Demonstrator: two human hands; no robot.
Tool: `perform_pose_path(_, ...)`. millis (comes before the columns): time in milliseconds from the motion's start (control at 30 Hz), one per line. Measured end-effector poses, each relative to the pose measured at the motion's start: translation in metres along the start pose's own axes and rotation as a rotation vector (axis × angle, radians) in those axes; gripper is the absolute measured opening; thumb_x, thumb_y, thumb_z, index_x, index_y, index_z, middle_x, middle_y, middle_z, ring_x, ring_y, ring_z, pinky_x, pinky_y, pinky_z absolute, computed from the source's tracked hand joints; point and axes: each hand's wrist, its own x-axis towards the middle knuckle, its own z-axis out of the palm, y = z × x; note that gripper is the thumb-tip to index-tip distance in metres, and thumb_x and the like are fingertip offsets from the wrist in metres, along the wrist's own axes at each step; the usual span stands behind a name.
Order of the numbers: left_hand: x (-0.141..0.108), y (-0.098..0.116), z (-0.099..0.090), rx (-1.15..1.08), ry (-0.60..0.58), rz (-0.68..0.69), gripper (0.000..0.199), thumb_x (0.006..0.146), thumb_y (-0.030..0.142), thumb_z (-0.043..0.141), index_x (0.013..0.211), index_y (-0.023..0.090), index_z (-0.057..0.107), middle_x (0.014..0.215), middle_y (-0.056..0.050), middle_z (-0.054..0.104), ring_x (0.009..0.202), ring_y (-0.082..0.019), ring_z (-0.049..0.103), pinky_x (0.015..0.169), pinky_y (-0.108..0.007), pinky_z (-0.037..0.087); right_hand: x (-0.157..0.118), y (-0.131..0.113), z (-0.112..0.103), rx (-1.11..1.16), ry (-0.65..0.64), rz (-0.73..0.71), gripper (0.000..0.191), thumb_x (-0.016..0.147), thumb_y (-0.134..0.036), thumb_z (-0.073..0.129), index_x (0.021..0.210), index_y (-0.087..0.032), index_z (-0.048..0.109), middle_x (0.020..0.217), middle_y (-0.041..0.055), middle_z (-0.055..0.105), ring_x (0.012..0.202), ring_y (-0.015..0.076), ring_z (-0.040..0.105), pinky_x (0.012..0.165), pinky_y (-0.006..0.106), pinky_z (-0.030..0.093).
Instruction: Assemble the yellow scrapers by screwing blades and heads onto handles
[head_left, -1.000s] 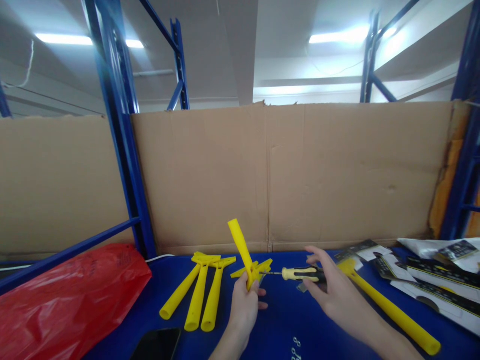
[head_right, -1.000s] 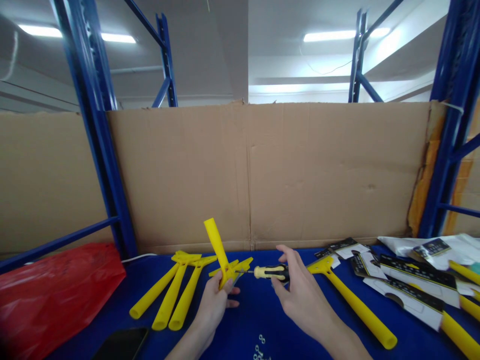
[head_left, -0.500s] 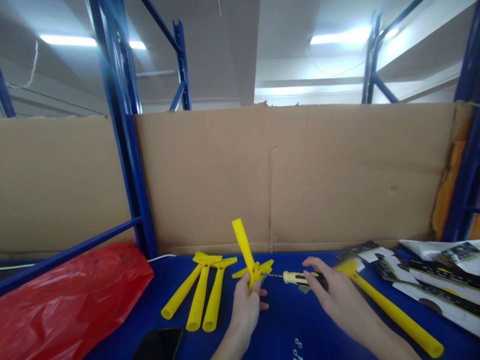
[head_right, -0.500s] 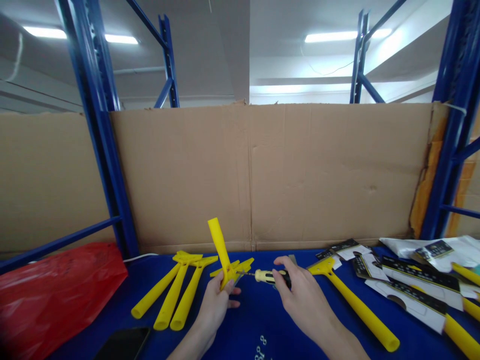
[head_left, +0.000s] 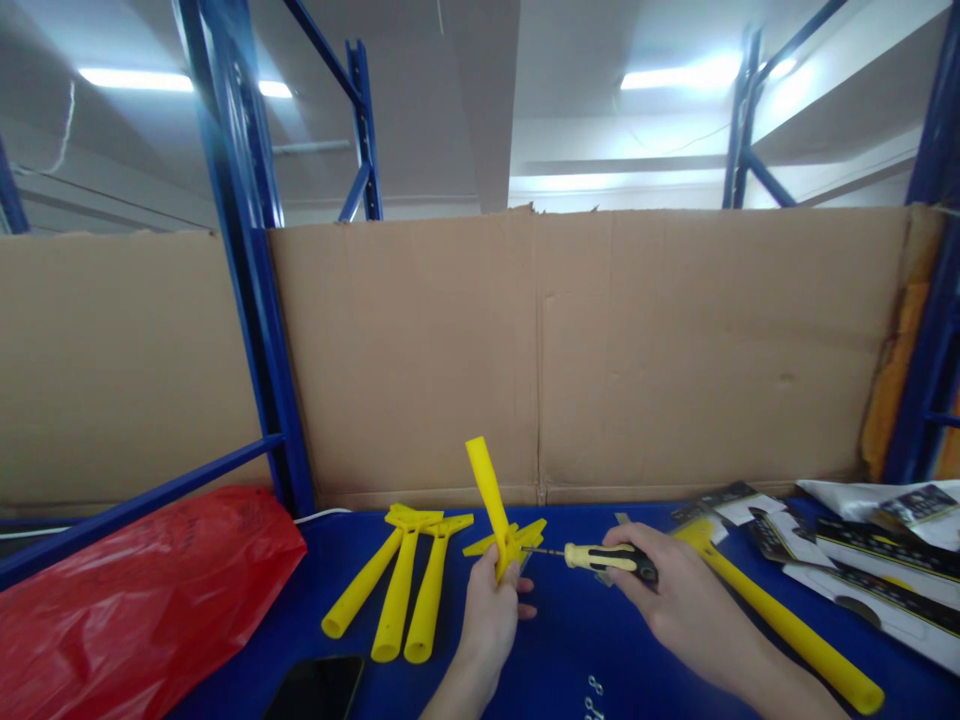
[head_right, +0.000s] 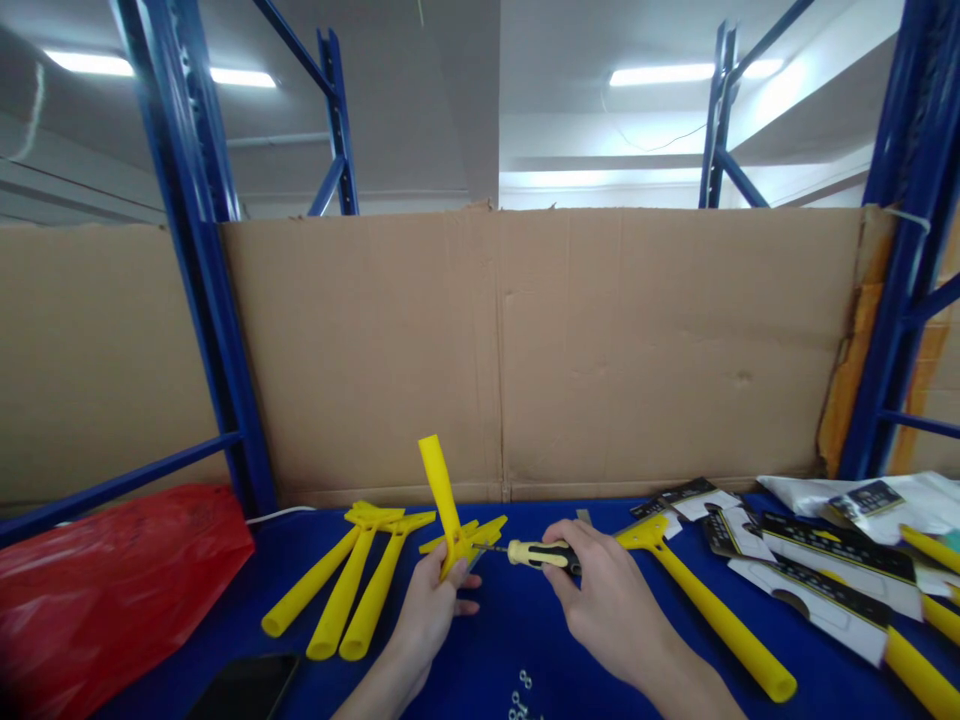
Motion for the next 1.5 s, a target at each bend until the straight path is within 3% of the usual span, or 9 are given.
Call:
perform_pose_path(433,-0.002,0.001,0.000,-0.014,-0.019,-0.003,0.043,0.087,0.008,0.046,0.129,0.003,0.043,0.124,-0.022,0.052,0.079,-0.016,0.059,0.050,-0.023,0.054,0.000,-0.004,0.000,-0.045,-0.034,0.095,0.021,0.084,-0.036,0.044,0.081,-0.024,0.061,0.066,0.0007,0.066,0.060,0.0198,0.057,0.056,0.028,0.038)
perform_pose_path(667,0.001,-0.002,0.001,-0.047,0.002,0.023,0.040,0.086,0.008,0.048,0.126,0.005,0.047,0.124,-0.022,0.053,0.078,-0.016,0.060,0.049,-0.024,0.055,0.002,-0.001,0.001,0.141,-0.033,0.162,0.025,0.081,-0.038,0.045,0.078,-0.021,0.063,0.058,-0.0004,0.062,0.052,0.0176,0.053,0.048,0.026,0.035)
perform_pose_path(967,0.005,-0.006,0.005,-0.091,0.055,0.078,0.028,0.084,0.004,0.049,0.112,0.005,0.054,0.115,-0.019,0.055,0.070,-0.014,0.060,0.044,-0.024,0.055,0.008,0.011,0.007,0.296,-0.057,0.305,0.027,0.076,-0.039,0.049,0.073,-0.018,0.065,0.061,0.0022,0.065,0.060,0.0198,0.060,0.054,0.027,0.039)
perform_pose_path(1133,0.005,-0.006,0.005,-0.118,0.085,0.097,0.029,0.082,0.004,0.053,0.110,0.006,0.056,0.109,-0.018,0.058,0.071,-0.016,0.061,0.044,-0.026,0.056,0.008,0.011,0.005,0.338,-0.071,0.377,0.030,0.075,-0.041,0.049,0.080,-0.017,0.067,0.058,0.0025,0.065,0.060,0.0201,0.060,0.057,0.027,0.039)
perform_pose_path(1300,0.005,-0.004,0.003,-0.115,0.043,0.170,0.023,0.081,0.010,0.054,0.104,0.006,0.057,0.106,-0.018,0.059,0.075,-0.019,0.063,0.045,-0.027,0.057,0.006,0.002,0.003,0.251,-0.041,0.262,0.031,0.079,-0.042,0.045,0.080,-0.019,0.066,0.062,0.0023,0.064,0.059,0.0197,0.058,0.052,0.027,0.037)
perform_pose_path(1433,0.003,-0.001,0.003,-0.103,0.024,0.193,0.027,0.083,0.013,0.051,0.109,0.007,0.055,0.109,-0.019,0.058,0.078,-0.020,0.064,0.047,-0.028,0.058,0.001,0.001,0.003,0.129,-0.090,0.170,0.036,0.079,-0.039,0.050,0.103,-0.019,0.065,0.073,0.0040,0.069,0.064,0.0210,0.062,0.057,0.028,0.043)
perform_pose_path(1500,0.002,-0.001,0.003,-0.082,0.019,0.193,0.026,0.084,0.013,0.050,0.109,0.006,0.054,0.109,-0.020,0.058,0.080,-0.021,0.064,0.047,-0.027,0.058,-0.001,0.000,0.004,0.033,-0.139,0.130,0.034,0.078,-0.036,0.052,0.105,-0.020,0.066,0.074,0.0039,0.071,0.068,0.0211,0.063,0.061,0.028,0.043)
